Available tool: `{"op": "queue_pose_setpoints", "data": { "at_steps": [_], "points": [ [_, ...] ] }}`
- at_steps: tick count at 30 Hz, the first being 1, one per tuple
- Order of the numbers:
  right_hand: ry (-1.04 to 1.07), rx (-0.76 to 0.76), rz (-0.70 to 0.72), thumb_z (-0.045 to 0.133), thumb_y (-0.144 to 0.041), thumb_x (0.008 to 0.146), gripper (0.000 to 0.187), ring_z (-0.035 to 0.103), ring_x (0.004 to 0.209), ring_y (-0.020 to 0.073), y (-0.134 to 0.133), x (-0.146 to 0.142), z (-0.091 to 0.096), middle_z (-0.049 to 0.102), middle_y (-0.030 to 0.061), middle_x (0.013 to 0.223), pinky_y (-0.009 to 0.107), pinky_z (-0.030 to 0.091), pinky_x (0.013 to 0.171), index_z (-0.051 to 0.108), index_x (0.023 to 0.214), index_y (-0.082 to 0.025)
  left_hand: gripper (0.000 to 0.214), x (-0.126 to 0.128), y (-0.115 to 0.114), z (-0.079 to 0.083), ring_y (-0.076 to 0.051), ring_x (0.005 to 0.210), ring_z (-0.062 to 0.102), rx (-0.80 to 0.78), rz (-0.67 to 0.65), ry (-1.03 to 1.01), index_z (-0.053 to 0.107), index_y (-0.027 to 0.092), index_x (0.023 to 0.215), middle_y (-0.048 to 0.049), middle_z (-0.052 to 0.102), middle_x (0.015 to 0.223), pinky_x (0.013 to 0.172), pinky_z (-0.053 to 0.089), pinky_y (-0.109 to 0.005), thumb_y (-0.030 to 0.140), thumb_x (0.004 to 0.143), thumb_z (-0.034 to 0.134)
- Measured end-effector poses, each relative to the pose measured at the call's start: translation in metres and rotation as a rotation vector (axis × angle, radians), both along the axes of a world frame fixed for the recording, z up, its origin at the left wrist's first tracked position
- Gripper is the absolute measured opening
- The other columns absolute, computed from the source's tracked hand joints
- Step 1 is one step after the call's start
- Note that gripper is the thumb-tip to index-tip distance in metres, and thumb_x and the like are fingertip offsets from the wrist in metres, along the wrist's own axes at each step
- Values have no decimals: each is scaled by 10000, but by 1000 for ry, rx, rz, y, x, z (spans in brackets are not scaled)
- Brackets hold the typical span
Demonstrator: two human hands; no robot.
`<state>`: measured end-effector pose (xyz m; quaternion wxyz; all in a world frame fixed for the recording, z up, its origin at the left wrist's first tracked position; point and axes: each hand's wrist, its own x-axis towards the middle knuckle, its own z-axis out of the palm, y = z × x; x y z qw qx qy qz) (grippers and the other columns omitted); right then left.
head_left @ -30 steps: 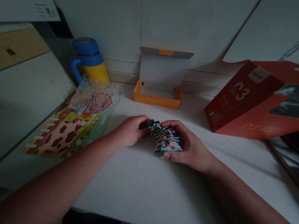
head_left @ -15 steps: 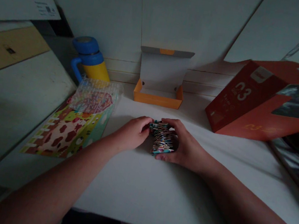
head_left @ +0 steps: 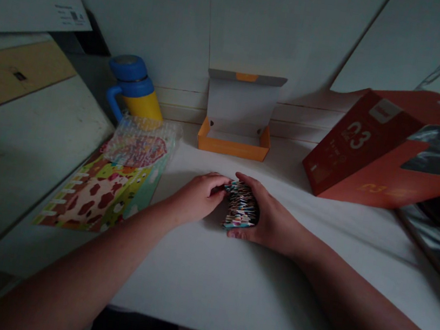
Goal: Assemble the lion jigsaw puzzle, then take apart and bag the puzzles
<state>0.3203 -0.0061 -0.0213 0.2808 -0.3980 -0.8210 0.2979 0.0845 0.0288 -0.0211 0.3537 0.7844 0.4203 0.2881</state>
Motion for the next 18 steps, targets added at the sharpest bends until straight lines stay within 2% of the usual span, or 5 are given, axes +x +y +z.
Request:
{"op": "queue_pose_setpoints", "data": {
  "at_steps": [5, 8, 11, 14, 18],
  "points": [
    [-1, 57, 3, 952, -542, 709, 1180, 516, 1461, 383, 0, -1, 0, 459, 203, 1609, 538, 446, 1215, 282, 1636, -254, 393, 5, 0, -11, -188, 1095, 750, -135, 14, -250, 600, 200, 1293, -86, 776, 1156, 1032, 589, -389, 54, 928, 589],
    [-14, 40, -15, 944, -533, 715, 1156, 568, 1400, 374, -1, -2, 1, 506, 199, 1554, 529, 482, 1179, 294, 1626, -246, 350, 2, 1, -7, -179, 1038, 751, -78, 33, -199, 596, 207, 1267, -77, 768, 1127, 972, 608, -366, 89, 938, 616],
    [-31, 20, -30, 939, -529, 716, 1132, 594, 1362, 365, -2, -3, 2, 527, 195, 1524, 519, 492, 1164, 316, 1613, -235, 259, -11, 6, 3, -209, 1105, 723, 131, 156, 25, 634, 203, 1221, -93, 750, 1190, 1014, 589, -390, 162, 965, 625],
    [-35, 16, -32, 932, -534, 722, 1111, 596, 1356, 353, -2, -4, 4, 533, 191, 1506, 500, 491, 1162, 331, 1606, -232, 255, -33, 15, 11, -307, 1277, 630, 374, 330, 439, 677, 153, 1213, -168, 688, 1305, 1171, 474, -491, 230, 974, 629],
    [-45, 4, -30, 926, -533, 728, 1097, 599, 1350, 348, -3, -4, 6, 534, 188, 1498, 496, 496, 1153, 339, 1605, -235, 422, -62, 30, 11, -415, 1402, 516, 414, 587, 822, 699, 98, 1277, -258, 600, 1432, 1207, 396, -554, 393, 1036, 517]
  ]
}}
